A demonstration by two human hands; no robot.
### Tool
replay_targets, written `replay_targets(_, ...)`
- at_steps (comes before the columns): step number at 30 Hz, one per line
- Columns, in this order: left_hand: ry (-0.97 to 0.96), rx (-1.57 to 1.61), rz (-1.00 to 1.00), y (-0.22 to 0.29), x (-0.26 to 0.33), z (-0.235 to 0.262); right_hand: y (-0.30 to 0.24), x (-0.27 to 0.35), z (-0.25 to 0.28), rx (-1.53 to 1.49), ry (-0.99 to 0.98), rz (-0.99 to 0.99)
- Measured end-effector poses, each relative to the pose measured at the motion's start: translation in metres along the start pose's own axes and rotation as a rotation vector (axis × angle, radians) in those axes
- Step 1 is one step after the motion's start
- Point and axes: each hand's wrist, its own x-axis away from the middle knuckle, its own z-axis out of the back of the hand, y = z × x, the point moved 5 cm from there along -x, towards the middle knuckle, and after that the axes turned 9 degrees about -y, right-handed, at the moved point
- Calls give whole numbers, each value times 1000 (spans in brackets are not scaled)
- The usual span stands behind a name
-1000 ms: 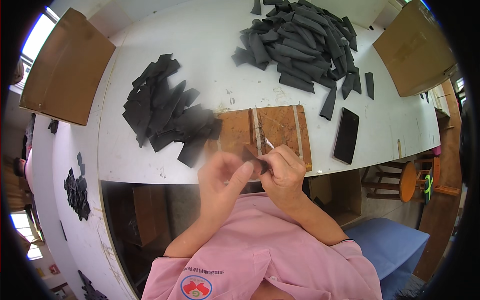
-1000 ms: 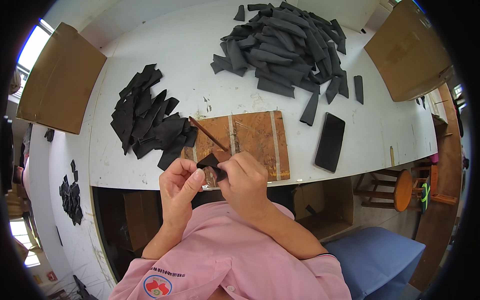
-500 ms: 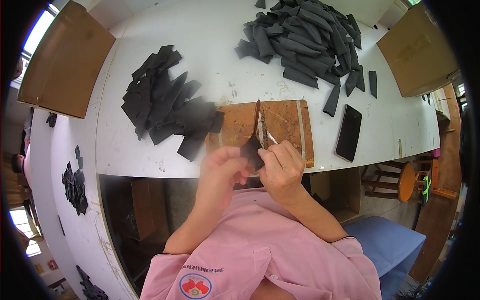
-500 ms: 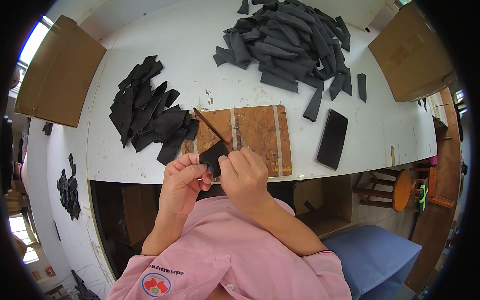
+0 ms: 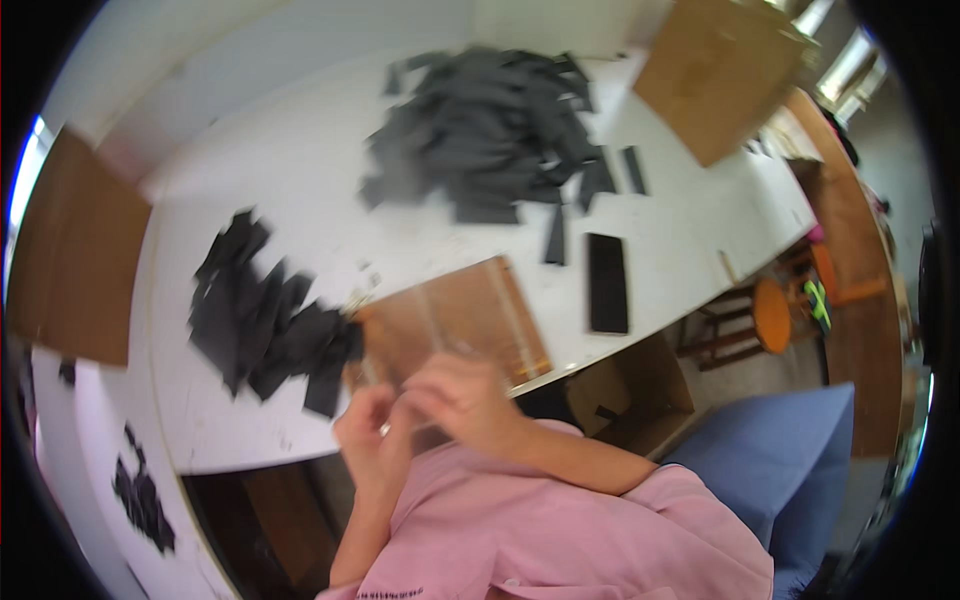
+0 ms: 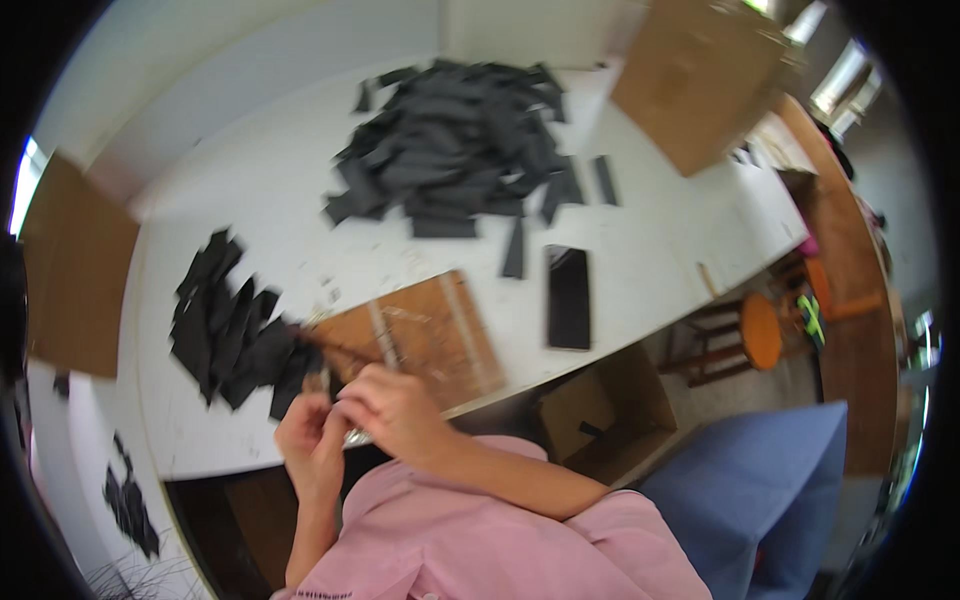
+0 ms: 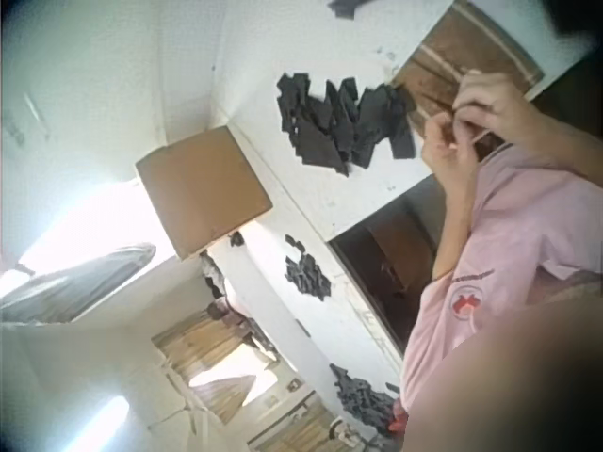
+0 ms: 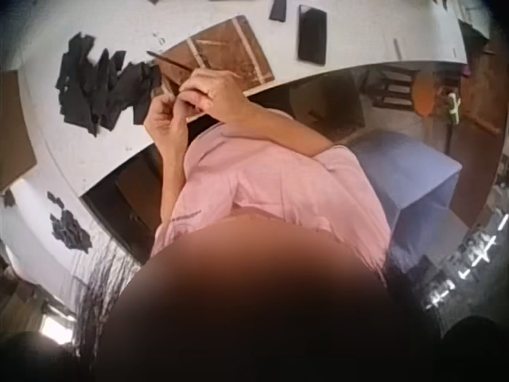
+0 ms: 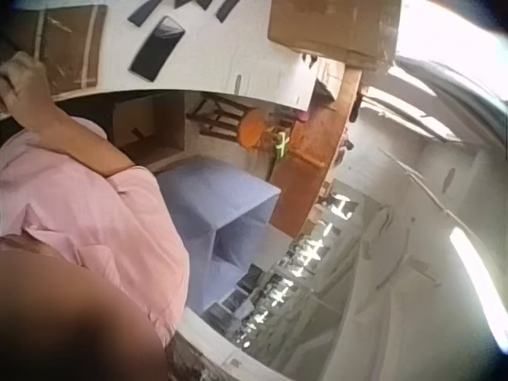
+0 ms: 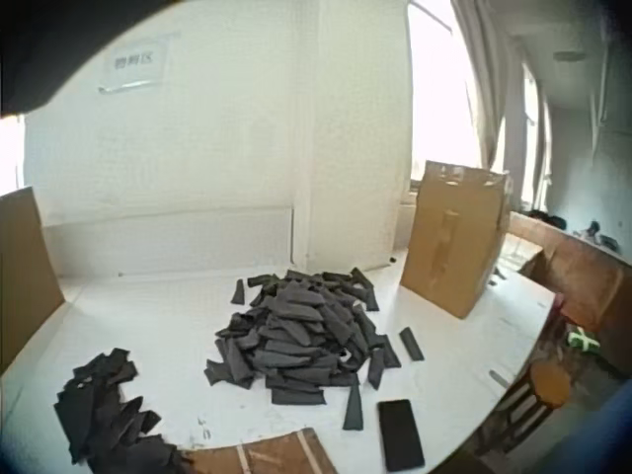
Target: Manually sorting and organizing black foam or rubber strips on a workstation.
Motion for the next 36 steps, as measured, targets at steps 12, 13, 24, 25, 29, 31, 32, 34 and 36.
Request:
replay_targets(12, -244, 881, 97, -20, -16, 8, 28, -4, -18, -111, 79, -36)
replay_targets(13, -473, 1128, 86, -11, -14, 1, 31, -6, -20, -449, -3, -133)
replay_targets(24, 416, 84, -257, -8, -6, 11, 26, -3, -48, -1090, -319, -430)
replay_targets(25, 407, -64, -357, -11, -8, 16, 29, -4, -46, -1060, -279, -439)
replay_targets(29, -81, 495, 84, 1, -11, 5, 41, -1, -27, -914, -204, -458)
replay_targets(31, -237, 591, 149, 5, -13, 4, 35, 3, -23, -910, -205, -463)
replay_targets(32, -356, 647, 157, 7, -11, 4, 29, 6, -21, -897, -223, -456)
replay_targets(34, -579, 795, 147, 18, -3, 1, 17, 7, -17, -1037, -293, -368)
replay_targets(36, -747, 1099, 20, 37, 5, -5, 1, 6, -19, -977, -306, -229)
